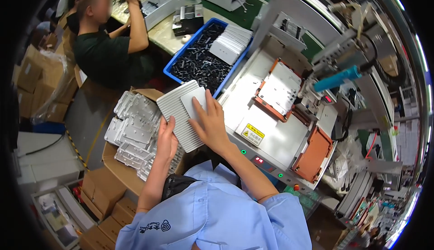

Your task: Assembling plastic housing components using an automated screwdriver station on a factory line.

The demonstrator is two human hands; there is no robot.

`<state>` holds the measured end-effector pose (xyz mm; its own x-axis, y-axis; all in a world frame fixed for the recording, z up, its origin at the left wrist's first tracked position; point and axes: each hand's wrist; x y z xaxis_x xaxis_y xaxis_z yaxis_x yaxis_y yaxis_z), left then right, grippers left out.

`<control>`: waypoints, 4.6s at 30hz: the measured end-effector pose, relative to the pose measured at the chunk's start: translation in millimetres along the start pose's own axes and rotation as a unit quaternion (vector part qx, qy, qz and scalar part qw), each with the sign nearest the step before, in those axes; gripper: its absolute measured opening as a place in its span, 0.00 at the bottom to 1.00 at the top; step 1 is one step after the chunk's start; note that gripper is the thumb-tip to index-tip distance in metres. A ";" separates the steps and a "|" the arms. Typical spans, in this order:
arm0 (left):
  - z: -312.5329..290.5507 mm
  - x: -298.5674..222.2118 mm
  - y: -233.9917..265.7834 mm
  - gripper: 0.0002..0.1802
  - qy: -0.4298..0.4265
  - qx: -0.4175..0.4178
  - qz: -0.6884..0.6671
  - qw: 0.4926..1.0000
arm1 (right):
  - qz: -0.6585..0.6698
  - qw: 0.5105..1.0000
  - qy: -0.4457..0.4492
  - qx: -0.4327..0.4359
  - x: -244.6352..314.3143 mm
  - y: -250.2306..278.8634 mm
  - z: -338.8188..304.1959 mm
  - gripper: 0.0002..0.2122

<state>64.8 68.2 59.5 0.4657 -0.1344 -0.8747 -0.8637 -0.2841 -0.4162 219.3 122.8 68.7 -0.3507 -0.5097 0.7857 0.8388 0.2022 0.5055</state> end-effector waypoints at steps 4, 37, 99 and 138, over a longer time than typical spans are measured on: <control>-9.9 -2.2 -23.1 0.20 0.011 0.044 0.011 0.999 | 0.047 0.997 -0.047 -0.041 7.5 29.7 -13.9 0.26; -70.1 221.1 -339.8 0.30 -0.504 0.440 0.531 0.519 | -0.016 0.805 -0.313 -0.504 -111.5 306.2 -322.2 0.13; -83.8 236.3 -329.9 0.42 -0.494 0.441 0.606 0.440 | -0.010 0.763 -0.258 -0.593 -65.0 226.9 -350.3 0.06; 1.9 160.4 307.4 0.23 0.088 -0.387 0.410 0.821 | 0.118 0.874 -0.368 -0.294 -21.1 66.2 -247.1 0.06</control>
<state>-126.4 -38.8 -209.2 -0.1324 -0.6977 -0.7041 -0.5519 -0.5381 0.6370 385.2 -59.7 -2.5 -0.1300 0.2088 0.9693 0.9169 -0.3468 0.1977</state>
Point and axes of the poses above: each hand's wrist, its own z-axis towards the middle knuckle, its own y-axis out of the back of the hand, x = y × z, and after that the axes turned 14 degrees about z, right-handed
